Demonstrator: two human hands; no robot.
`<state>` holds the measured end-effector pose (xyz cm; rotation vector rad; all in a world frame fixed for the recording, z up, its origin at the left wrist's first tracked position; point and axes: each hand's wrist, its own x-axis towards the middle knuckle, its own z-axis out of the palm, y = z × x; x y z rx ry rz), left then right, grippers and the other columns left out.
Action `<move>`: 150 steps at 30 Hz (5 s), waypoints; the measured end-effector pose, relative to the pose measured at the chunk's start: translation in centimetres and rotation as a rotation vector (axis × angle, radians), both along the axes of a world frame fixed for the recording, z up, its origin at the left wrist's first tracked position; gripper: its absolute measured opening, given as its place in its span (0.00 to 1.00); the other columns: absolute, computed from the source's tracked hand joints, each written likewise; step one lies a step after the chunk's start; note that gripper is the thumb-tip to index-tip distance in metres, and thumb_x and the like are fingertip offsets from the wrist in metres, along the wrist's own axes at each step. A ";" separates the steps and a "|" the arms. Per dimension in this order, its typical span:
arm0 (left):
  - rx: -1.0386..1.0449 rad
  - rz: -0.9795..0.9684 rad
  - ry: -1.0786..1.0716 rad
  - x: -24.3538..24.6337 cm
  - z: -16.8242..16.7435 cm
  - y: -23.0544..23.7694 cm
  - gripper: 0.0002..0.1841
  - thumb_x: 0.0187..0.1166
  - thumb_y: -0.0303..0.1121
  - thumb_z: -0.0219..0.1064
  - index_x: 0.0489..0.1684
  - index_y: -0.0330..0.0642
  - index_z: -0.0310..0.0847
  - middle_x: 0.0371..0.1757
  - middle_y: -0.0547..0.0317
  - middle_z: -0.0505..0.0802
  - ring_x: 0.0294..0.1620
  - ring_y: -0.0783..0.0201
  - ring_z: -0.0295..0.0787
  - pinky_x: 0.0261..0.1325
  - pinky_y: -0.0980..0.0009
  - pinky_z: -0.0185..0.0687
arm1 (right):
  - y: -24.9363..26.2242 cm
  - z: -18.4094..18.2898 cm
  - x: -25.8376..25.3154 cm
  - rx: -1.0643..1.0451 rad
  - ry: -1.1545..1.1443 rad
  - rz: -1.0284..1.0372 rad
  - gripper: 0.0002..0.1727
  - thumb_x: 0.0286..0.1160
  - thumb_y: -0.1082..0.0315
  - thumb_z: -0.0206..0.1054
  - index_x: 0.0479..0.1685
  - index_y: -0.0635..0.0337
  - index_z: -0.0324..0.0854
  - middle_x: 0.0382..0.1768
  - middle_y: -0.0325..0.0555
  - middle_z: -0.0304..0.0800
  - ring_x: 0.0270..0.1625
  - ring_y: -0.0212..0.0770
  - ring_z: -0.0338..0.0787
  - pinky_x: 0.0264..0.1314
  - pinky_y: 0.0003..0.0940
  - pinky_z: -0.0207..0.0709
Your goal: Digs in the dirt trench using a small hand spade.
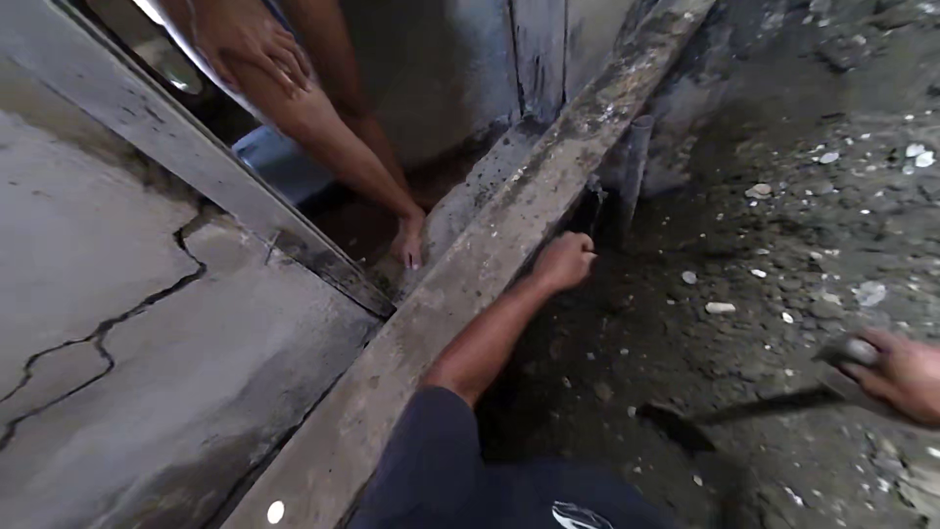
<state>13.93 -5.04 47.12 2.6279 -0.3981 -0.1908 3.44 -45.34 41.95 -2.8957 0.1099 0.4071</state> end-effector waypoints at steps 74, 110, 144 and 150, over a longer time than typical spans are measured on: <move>0.437 0.136 -0.284 9.1 -4.5 5.9 0.37 0.78 0.61 0.63 0.83 0.48 0.73 0.83 0.37 0.76 0.86 0.32 0.64 0.79 0.27 0.59 | -15.7 13.6 -18.0 -0.022 -0.422 -0.646 0.23 0.77 0.50 0.74 0.47 0.66 0.85 0.37 0.69 0.88 0.44 0.71 0.89 0.48 0.77 0.76; 0.541 0.225 -0.252 9.3 -4.4 5.5 0.37 0.77 0.67 0.59 0.80 0.54 0.76 0.83 0.46 0.77 0.86 0.38 0.65 0.81 0.32 0.58 | -14.9 12.5 7.5 -0.191 -0.131 -0.631 0.40 0.75 0.26 0.57 0.49 0.57 0.89 0.51 0.72 0.90 0.59 0.77 0.87 0.48 0.82 0.73; 0.464 0.188 -0.321 8.5 -5.1 5.8 0.34 0.78 0.61 0.65 0.79 0.51 0.76 0.82 0.39 0.77 0.84 0.33 0.66 0.78 0.28 0.61 | -18.0 10.3 -9.3 -0.195 -0.160 -0.726 0.41 0.78 0.27 0.53 0.61 0.57 0.86 0.55 0.72 0.89 0.61 0.77 0.87 0.51 0.80 0.75; 0.487 0.185 -0.331 8.5 -5.1 5.9 0.35 0.79 0.61 0.65 0.79 0.48 0.76 0.81 0.35 0.76 0.83 0.30 0.66 0.78 0.26 0.60 | -20.5 9.8 -10.8 -0.188 -0.208 -0.745 0.43 0.76 0.26 0.52 0.60 0.59 0.86 0.57 0.72 0.89 0.63 0.77 0.86 0.52 0.82 0.74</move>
